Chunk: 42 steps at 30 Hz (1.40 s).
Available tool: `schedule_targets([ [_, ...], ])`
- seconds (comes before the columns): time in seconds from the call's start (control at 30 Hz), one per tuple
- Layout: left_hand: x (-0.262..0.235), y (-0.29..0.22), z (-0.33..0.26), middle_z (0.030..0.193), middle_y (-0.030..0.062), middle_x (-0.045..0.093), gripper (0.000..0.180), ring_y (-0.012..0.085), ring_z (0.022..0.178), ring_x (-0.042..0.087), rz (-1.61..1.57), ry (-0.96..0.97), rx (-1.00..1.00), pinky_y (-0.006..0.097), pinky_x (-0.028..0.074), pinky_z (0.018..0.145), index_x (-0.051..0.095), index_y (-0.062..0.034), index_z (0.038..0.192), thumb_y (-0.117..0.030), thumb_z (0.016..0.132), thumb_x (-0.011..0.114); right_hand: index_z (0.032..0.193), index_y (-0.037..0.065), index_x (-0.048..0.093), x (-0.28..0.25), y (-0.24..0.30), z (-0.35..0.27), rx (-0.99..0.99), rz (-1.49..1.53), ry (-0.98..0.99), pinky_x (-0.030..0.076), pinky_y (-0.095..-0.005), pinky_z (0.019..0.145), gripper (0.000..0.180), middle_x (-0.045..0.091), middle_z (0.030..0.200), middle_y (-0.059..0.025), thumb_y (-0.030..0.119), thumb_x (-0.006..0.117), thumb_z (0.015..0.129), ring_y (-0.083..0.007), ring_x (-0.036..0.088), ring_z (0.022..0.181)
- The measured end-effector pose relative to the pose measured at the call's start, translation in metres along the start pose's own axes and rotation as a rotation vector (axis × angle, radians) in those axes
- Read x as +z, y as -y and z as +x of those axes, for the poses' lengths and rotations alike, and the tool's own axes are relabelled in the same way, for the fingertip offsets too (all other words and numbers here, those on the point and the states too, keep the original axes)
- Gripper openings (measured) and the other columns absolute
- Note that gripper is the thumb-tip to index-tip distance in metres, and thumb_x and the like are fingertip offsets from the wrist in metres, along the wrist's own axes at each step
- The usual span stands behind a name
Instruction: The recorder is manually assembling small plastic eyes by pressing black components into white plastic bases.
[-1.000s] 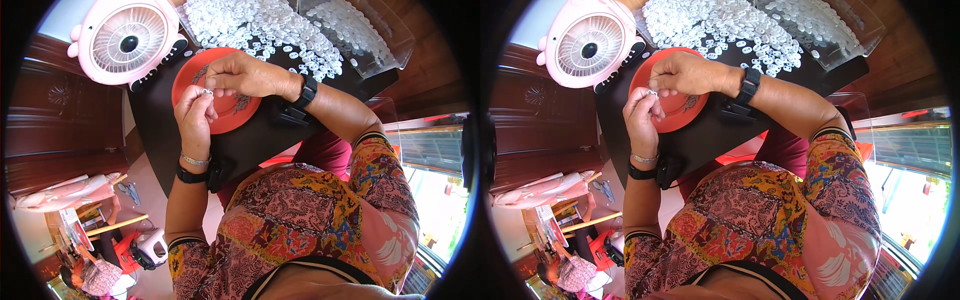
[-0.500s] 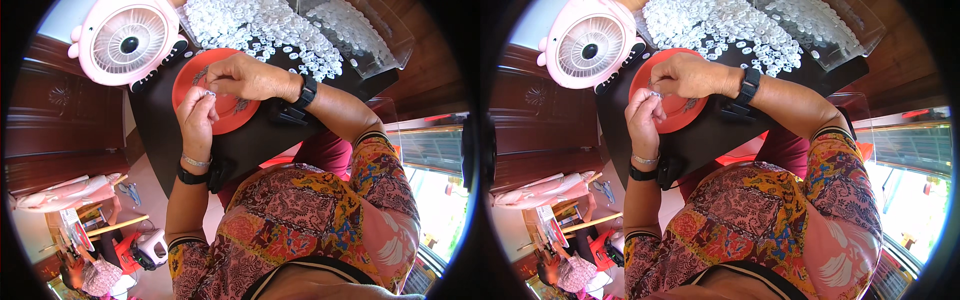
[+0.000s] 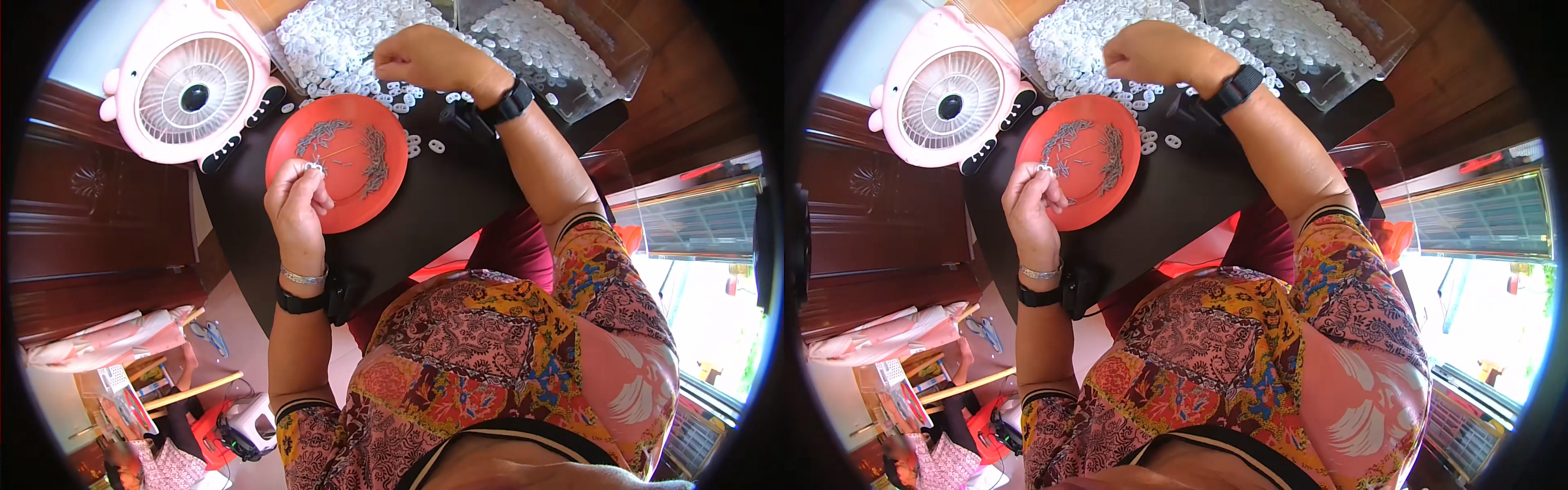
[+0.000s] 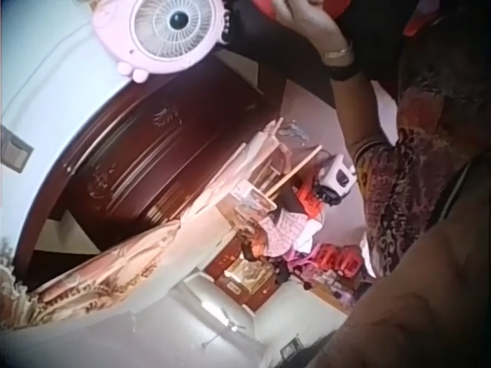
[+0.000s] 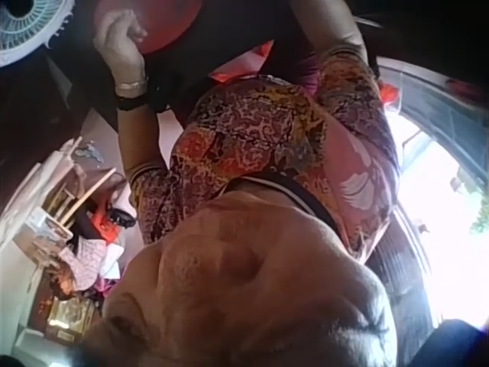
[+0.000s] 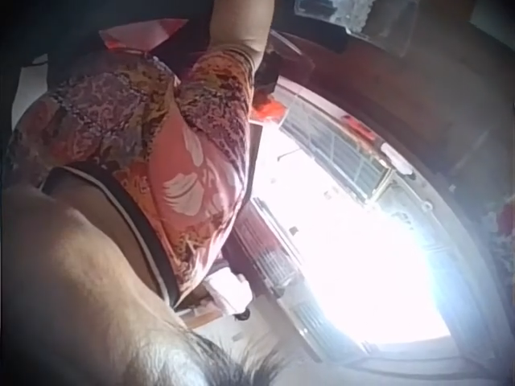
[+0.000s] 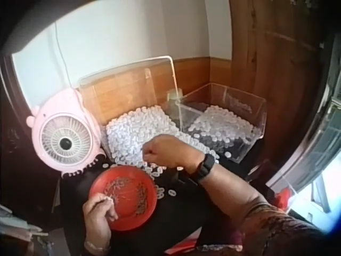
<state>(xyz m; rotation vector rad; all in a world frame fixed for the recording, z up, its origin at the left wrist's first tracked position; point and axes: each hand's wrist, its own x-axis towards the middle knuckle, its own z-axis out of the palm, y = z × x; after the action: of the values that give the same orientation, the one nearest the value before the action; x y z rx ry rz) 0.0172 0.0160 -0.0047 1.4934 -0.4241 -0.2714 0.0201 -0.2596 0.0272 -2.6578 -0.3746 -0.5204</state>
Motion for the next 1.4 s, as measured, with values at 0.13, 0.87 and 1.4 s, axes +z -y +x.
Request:
schedule_targets([
  [0.13, 0.001, 0.000, -0.001, 0.059, -0.0006, 0.050, 0.014, 0.0071, 0.051, 0.047, -0.028, 0.012, -0.018, 0.020, 0.034, 0.047, 0.053, -0.0049, 0.073, -0.010, 0.086, 0.052, 0.079, 0.008, 0.068, 0.007, -0.013, -0.002, 0.085, 0.014, 0.257, 0.047, -0.0361, 0.061, 0.016, 0.064, 0.070, -0.0090, 0.022, 0.066, 0.072, -0.0250, 0.062, 0.067],
  [0.87, 0.003, -0.002, -0.004, 0.072, 0.0082, 0.060, 0.015, 0.0151, 0.063, 0.058, -0.045, 0.116, 0.041, 0.023, 0.043, 0.056, 0.055, -0.0005, 0.087, -0.012, 0.090, 0.046, 0.099, 0.003, 0.065, 0.030, 0.042, 0.005, 0.161, 1.158, 0.218, 0.046, -0.0201, 0.065, 0.016, 0.065, 0.084, 0.0006, 0.016, 0.064, 0.089, -0.0042, 0.055, 0.072],
  [1.4, 0.006, -0.004, -0.005, 0.083, 0.0107, 0.066, 0.013, 0.0126, 0.067, 0.059, -0.114, 0.072, 0.111, 0.023, 0.043, 0.059, 0.057, -0.0003, 0.084, -0.011, 0.089, 0.051, 0.100, 0.001, 0.066, 0.039, 0.070, -0.006, -0.001, 1.069, 0.197, 0.048, -0.0234, 0.080, 0.017, 0.067, 0.092, -0.0028, -0.001, 0.065, 0.084, -0.0085, 0.060, 0.087],
])
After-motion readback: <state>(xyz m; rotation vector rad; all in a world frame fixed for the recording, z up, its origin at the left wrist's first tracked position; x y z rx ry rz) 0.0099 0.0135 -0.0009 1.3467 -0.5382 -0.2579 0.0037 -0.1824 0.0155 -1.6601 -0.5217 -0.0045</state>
